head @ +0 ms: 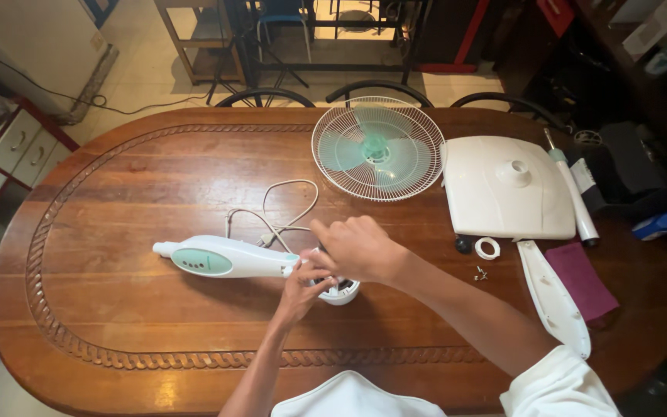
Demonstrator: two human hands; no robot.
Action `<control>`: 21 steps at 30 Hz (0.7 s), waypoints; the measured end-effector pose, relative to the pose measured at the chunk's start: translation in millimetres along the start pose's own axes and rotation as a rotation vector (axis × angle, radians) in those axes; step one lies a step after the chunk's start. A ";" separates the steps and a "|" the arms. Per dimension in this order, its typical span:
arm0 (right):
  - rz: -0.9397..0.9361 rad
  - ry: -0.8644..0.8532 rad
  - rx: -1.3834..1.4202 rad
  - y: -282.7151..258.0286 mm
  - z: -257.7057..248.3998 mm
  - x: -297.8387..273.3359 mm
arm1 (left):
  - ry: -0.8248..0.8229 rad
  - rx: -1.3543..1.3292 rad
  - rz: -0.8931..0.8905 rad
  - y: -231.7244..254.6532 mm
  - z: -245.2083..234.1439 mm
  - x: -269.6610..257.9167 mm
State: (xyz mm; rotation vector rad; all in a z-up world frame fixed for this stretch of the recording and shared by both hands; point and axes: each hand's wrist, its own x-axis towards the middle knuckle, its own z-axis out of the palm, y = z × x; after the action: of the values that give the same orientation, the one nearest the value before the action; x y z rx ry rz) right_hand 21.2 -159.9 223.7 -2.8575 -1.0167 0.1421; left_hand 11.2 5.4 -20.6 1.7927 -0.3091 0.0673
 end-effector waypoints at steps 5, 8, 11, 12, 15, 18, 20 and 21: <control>-0.037 0.011 0.041 3.2 -4.4 0.0 | 0.086 -0.064 0.054 5.6 12.9 0.1; -0.286 0.179 0.101 4.2 -5.8 -4.3 | 0.110 -0.003 0.038 11.5 12.8 -0.5; -0.338 0.239 0.152 -0.1 -9.2 -6.6 | 0.039 -0.043 0.092 14.0 4.8 0.5; -0.314 0.228 0.167 -2.9 -10.1 -7.1 | -0.001 -0.076 0.125 13.1 1.9 -1.0; 0.034 -0.083 0.018 -10.1 -14.9 -0.2 | -0.004 -0.180 -0.091 6.9 3.7 -3.3; 0.029 -0.131 -0.078 -13.9 -18.7 1.2 | 0.074 0.024 -0.046 4.8 13.3 -2.0; -0.082 -0.123 0.047 -9.2 -21.4 -0.9 | 0.094 -0.028 0.027 7.8 12.0 -2.1; -0.138 -0.121 0.109 -6.3 -20.9 -2.6 | 0.103 -0.057 0.062 9.5 12.2 -2.8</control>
State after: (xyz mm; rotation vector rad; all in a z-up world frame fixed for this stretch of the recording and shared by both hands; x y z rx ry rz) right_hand 17.8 -158.1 245.4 -2.6992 -1.1847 0.3506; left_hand 4.7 -7.8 -15.2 1.7169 -0.2898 0.1927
